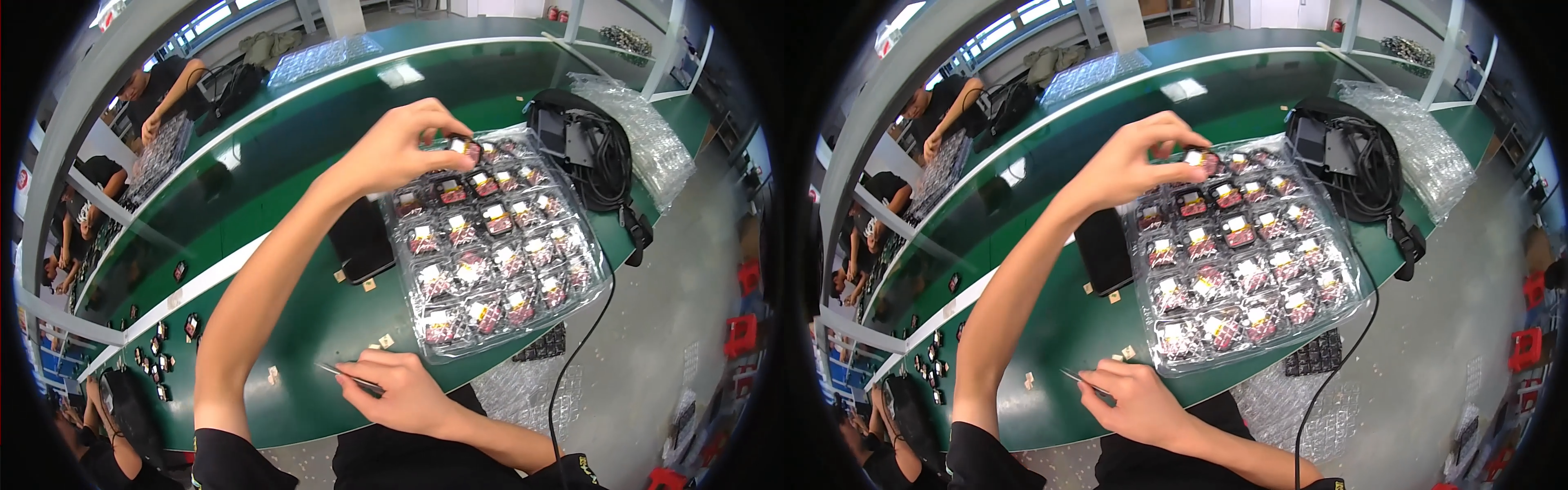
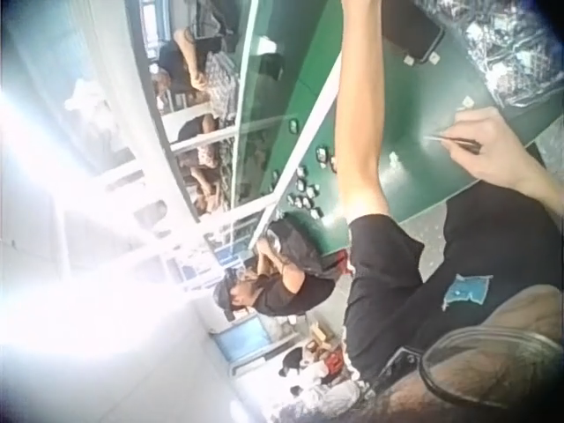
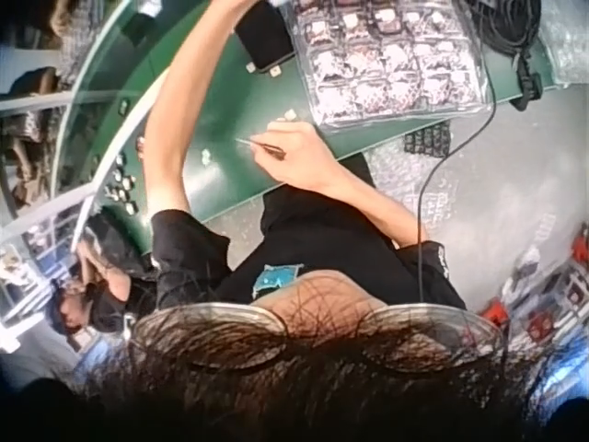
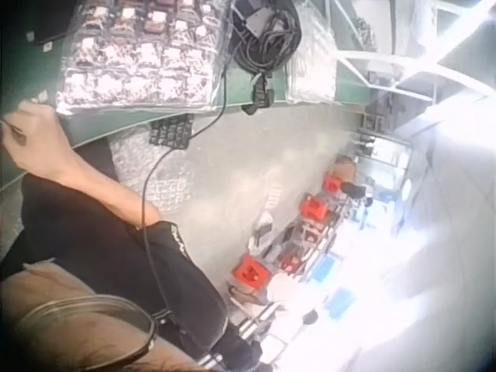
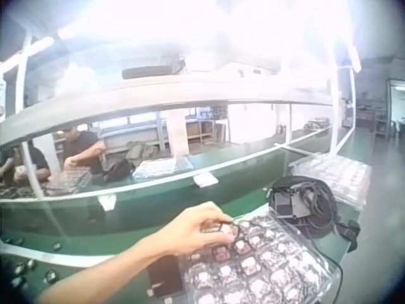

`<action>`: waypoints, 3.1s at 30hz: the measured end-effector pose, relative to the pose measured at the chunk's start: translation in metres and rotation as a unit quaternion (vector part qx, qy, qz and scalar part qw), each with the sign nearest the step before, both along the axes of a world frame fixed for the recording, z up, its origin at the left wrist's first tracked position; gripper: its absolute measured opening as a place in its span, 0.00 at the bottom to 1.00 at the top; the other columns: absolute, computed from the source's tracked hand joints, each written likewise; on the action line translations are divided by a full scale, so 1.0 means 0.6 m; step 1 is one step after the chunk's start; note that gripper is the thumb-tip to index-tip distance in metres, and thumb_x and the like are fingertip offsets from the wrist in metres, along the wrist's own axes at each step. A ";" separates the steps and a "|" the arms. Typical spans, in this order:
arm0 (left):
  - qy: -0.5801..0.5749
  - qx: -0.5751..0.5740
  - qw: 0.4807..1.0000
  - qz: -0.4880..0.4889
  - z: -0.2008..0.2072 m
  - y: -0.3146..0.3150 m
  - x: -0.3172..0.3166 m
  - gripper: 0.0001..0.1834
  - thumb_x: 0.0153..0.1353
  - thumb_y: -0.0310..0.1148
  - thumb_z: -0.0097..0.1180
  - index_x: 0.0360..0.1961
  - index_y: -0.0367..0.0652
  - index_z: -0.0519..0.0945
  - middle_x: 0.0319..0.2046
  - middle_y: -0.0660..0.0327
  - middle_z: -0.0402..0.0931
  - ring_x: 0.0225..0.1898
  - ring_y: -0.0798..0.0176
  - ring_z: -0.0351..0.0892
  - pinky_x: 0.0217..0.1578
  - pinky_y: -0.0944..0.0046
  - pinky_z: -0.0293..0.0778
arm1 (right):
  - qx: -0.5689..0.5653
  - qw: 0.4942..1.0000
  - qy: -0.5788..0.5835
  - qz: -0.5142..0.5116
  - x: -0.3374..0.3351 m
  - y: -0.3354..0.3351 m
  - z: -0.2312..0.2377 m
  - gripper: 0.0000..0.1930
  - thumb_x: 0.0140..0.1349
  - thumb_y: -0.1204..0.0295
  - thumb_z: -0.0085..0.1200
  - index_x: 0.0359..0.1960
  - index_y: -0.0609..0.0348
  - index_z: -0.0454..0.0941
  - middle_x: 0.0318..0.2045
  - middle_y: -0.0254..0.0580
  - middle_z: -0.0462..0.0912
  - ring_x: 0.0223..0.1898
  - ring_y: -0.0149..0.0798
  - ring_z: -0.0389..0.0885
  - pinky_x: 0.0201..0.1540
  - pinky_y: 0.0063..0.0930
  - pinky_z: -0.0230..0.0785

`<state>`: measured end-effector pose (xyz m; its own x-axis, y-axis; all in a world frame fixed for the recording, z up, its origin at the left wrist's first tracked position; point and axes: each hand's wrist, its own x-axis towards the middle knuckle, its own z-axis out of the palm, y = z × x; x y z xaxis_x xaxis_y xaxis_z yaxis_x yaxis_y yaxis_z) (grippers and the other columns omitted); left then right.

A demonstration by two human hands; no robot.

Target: Assembling or repairing small electronic components, specifically a rectangular device with a battery and circuit board, using tweezers on a production line.

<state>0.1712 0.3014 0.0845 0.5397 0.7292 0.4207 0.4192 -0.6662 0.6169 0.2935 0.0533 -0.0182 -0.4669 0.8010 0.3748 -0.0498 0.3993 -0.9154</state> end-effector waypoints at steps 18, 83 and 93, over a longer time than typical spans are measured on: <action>0.138 0.039 0.989 0.044 -0.078 0.048 -0.064 0.23 0.78 0.40 0.61 0.67 0.41 0.84 0.62 0.49 0.87 0.63 0.46 0.86 0.66 0.49 0.78 | 0.017 0.999 0.000 0.039 -0.002 0.000 0.003 0.09 0.66 0.77 0.69 0.46 0.67 0.91 0.27 0.45 0.83 0.24 0.45 0.82 0.29 0.36 0.75; 0.078 -0.093 0.977 0.173 -0.141 -0.485 -0.307 0.35 0.44 0.50 0.84 0.50 0.38 0.93 0.35 0.59 0.86 0.35 0.59 0.81 0.45 0.58 0.66 | 0.071 0.977 -0.202 0.022 -0.075 0.039 0.014 0.13 0.56 0.89 0.70 0.43 0.67 0.94 0.23 0.35 0.82 0.21 0.23 0.74 0.22 0.21 0.58; 0.086 -0.094 0.978 0.167 -0.140 -0.483 -0.309 0.36 0.43 0.51 0.84 0.50 0.37 0.93 0.35 0.58 0.87 0.34 0.59 0.81 0.44 0.58 0.66 | 0.070 0.979 -0.189 0.025 -0.073 0.041 0.013 0.12 0.57 0.89 0.70 0.43 0.67 0.94 0.23 0.35 0.82 0.20 0.22 0.73 0.22 0.20 0.57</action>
